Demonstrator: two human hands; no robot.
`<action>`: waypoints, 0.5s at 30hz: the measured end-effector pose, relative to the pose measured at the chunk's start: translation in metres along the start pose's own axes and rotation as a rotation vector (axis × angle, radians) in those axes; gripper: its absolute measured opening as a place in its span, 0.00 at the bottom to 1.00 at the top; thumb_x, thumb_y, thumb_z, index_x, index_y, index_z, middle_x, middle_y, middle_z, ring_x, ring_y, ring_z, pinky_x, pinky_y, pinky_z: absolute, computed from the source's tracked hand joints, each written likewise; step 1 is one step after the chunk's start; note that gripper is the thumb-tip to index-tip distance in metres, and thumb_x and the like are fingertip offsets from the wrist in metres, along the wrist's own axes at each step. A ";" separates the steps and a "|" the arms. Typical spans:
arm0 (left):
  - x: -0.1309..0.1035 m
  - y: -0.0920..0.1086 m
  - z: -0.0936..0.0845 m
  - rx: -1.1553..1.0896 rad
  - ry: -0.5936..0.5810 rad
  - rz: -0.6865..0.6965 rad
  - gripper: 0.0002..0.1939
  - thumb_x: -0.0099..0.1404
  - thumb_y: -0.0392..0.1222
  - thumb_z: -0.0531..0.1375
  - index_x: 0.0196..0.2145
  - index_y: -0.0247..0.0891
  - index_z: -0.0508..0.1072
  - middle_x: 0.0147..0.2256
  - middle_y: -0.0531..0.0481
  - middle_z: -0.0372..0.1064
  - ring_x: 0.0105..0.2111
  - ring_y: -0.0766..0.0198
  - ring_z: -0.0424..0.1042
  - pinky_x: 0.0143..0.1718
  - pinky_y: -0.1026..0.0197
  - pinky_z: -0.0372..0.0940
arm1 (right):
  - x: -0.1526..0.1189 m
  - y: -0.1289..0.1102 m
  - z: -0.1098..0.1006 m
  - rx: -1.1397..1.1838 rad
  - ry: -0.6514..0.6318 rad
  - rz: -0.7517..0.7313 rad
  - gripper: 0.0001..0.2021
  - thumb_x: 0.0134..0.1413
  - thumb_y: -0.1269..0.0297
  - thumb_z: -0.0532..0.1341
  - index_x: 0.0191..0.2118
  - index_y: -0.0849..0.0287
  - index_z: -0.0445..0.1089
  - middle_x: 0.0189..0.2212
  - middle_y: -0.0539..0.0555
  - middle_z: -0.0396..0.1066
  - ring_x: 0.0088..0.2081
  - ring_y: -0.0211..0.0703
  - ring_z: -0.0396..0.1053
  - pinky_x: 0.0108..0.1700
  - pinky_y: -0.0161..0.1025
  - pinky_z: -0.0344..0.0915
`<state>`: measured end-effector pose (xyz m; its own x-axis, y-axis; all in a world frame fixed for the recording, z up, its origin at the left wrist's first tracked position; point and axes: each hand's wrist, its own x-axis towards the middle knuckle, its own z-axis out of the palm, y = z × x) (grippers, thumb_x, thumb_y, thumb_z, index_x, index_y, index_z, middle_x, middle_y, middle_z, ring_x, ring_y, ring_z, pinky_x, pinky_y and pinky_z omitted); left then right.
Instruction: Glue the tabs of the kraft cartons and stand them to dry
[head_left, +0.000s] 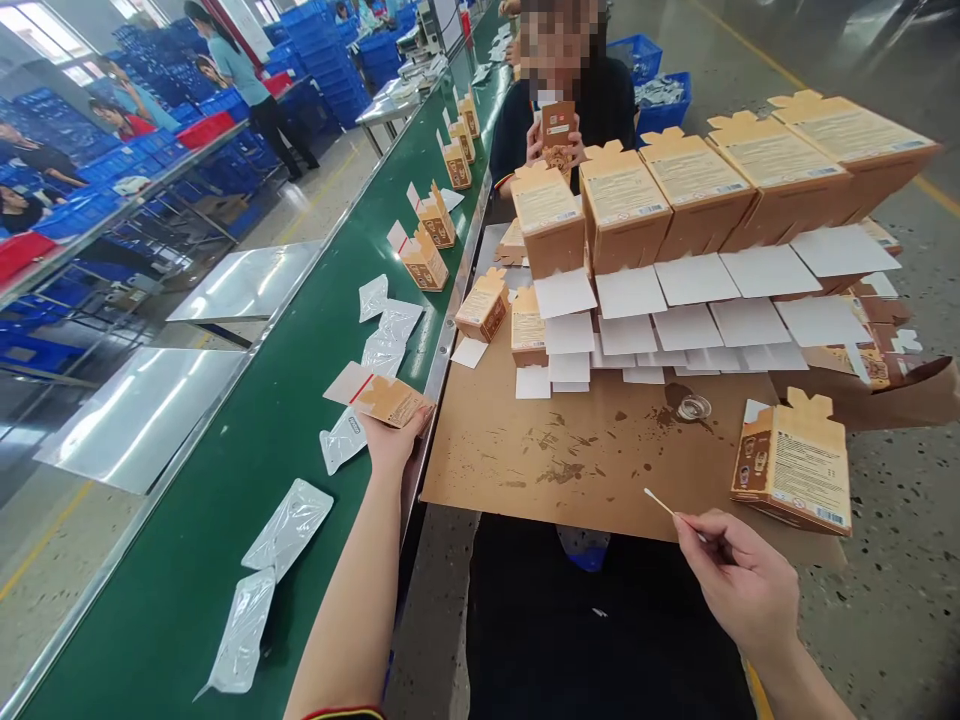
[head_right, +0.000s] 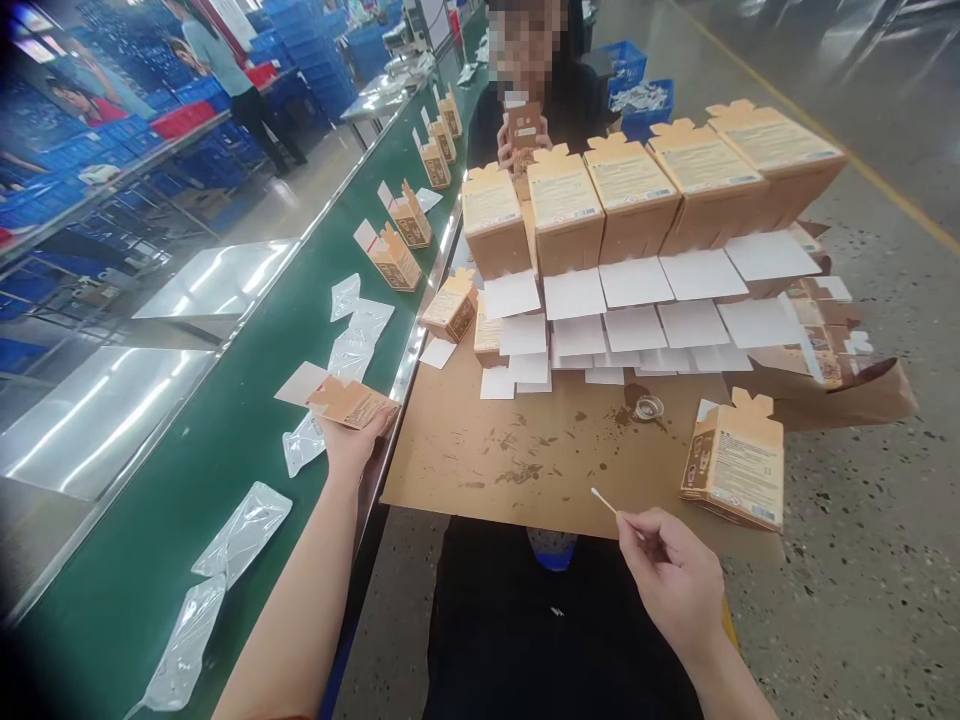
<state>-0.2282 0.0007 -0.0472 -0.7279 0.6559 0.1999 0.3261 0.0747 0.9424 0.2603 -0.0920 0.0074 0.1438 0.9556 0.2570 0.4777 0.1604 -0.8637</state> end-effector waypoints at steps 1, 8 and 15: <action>0.003 -0.002 -0.001 0.021 0.018 0.004 0.57 0.47 0.44 0.88 0.68 0.42 0.64 0.62 0.37 0.77 0.65 0.41 0.80 0.73 0.33 0.72 | 0.001 0.000 0.001 0.001 -0.003 -0.003 0.20 0.70 0.44 0.72 0.30 0.51 0.80 0.21 0.48 0.74 0.21 0.40 0.69 0.24 0.37 0.69; 0.033 0.008 -0.010 0.193 0.108 -0.099 0.52 0.52 0.41 0.83 0.65 0.42 0.58 0.63 0.33 0.76 0.65 0.42 0.81 0.72 0.35 0.74 | -0.001 0.004 0.000 -0.009 0.017 0.037 0.22 0.70 0.42 0.71 0.29 0.51 0.80 0.21 0.50 0.74 0.21 0.42 0.69 0.25 0.39 0.70; 0.042 0.024 -0.006 0.062 0.104 0.030 0.74 0.47 0.40 0.84 0.79 0.45 0.43 0.74 0.28 0.62 0.77 0.40 0.69 0.78 0.37 0.65 | 0.002 0.012 -0.008 -0.002 0.076 0.080 0.21 0.65 0.39 0.73 0.28 0.48 0.82 0.22 0.54 0.77 0.21 0.46 0.71 0.23 0.43 0.72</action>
<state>-0.2545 0.0258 -0.0147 -0.7748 0.5773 0.2576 0.3831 0.1047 0.9178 0.2734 -0.0899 0.0007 0.2471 0.9437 0.2198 0.4635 0.0841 -0.8821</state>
